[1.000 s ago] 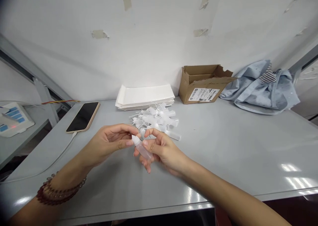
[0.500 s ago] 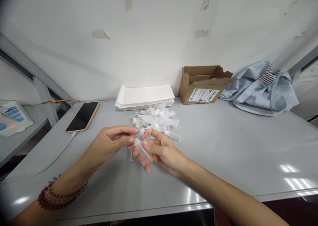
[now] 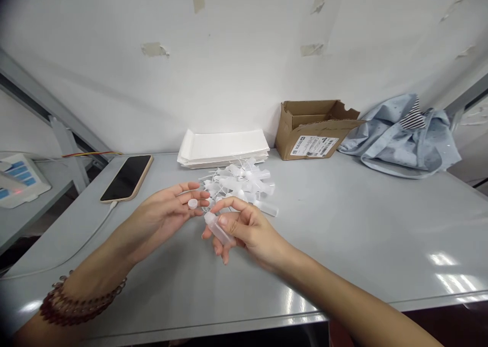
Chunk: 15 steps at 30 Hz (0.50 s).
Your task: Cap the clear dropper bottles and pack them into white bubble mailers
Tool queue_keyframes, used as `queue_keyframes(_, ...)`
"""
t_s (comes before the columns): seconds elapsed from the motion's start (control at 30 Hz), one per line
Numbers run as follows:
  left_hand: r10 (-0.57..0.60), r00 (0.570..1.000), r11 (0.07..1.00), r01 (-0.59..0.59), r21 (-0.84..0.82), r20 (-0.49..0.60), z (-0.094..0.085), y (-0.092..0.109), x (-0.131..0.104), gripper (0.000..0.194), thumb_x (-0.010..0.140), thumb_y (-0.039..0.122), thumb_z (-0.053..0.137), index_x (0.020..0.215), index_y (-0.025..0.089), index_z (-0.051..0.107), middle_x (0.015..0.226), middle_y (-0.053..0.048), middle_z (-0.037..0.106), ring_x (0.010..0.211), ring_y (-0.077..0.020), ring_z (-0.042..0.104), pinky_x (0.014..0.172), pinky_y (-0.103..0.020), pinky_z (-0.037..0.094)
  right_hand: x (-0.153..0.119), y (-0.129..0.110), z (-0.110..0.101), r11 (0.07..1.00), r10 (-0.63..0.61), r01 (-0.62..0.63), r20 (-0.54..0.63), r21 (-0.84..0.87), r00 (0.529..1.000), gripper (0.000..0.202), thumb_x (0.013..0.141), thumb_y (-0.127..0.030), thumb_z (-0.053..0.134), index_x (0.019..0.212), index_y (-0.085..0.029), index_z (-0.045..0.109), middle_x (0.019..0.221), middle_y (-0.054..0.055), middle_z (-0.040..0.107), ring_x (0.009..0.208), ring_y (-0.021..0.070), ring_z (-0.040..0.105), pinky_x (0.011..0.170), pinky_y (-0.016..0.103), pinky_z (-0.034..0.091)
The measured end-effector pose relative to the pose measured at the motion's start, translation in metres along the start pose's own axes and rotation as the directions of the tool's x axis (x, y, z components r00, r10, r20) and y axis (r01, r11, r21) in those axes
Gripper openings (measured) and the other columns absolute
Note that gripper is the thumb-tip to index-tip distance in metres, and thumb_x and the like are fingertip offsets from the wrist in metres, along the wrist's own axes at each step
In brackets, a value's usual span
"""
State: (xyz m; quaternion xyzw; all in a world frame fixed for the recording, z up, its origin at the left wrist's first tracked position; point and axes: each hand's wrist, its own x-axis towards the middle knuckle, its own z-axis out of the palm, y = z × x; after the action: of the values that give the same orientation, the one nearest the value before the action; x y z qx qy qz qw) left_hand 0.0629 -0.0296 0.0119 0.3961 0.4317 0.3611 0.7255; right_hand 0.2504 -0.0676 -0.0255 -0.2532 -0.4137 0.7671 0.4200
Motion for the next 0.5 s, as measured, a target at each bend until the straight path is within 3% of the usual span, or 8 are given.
queue_keyframes(0.1, 0.006, 0.993, 0.997, -0.014, 0.071, 0.114, -0.0028, 0.0005, -0.0008, 0.025, 0.085, 0.01, 0.056, 0.109, 0.016, 0.055, 0.107, -0.005, 0.064, 0.098, -0.0155, 0.061, 0.09, -0.029, 0.046, -0.0004, 0.0002, 0.0011, 0.999, -0.017, 0.017, 0.004, -0.033, 1.0, 0.013, 0.09, -0.029, 0.058, 0.098, -0.019, 0.057, 0.082, 0.004, 0.07, 0.058, 0.0088, 0.063, 0.049, 0.02, 0.051)
queue_keyframes(0.27, 0.022, 0.96, 0.991, -0.058, 0.123, 0.278, -0.0037, 0.0018, -0.0024, 0.019, 0.088, 0.018, 0.059, 0.106, 0.014, 0.062, 0.096, -0.004, 0.068, 0.092, -0.0139, 0.063, 0.093, -0.029, 0.045, 0.0011, -0.0003, -0.0004, 0.997, -0.054, 0.054, -0.003, -0.061, 0.999, 0.013, 0.09, -0.026, 0.057, 0.099, -0.017, 0.059, 0.082, 0.005, 0.069, 0.057, 0.009, 0.063, 0.048, 0.02, 0.051)
queue_keyframes(0.5, 0.003, 0.98, 0.982, -0.04, 0.185, 0.197, -0.0053, 0.0002, -0.0021, 0.031, 0.082, 0.027, 0.069, 0.111, 0.017, 0.065, 0.107, -0.004, 0.071, 0.099, -0.0156, 0.064, 0.094, -0.028, 0.046, 0.0008, -0.0021, -0.0013, 0.997, -0.05, 0.049, -0.03, -0.053, 0.998, 0.015, 0.088, -0.03, 0.059, 0.098, -0.019, 0.06, 0.082, 0.005, 0.07, 0.058, 0.0095, 0.063, 0.047, 0.02, 0.05)
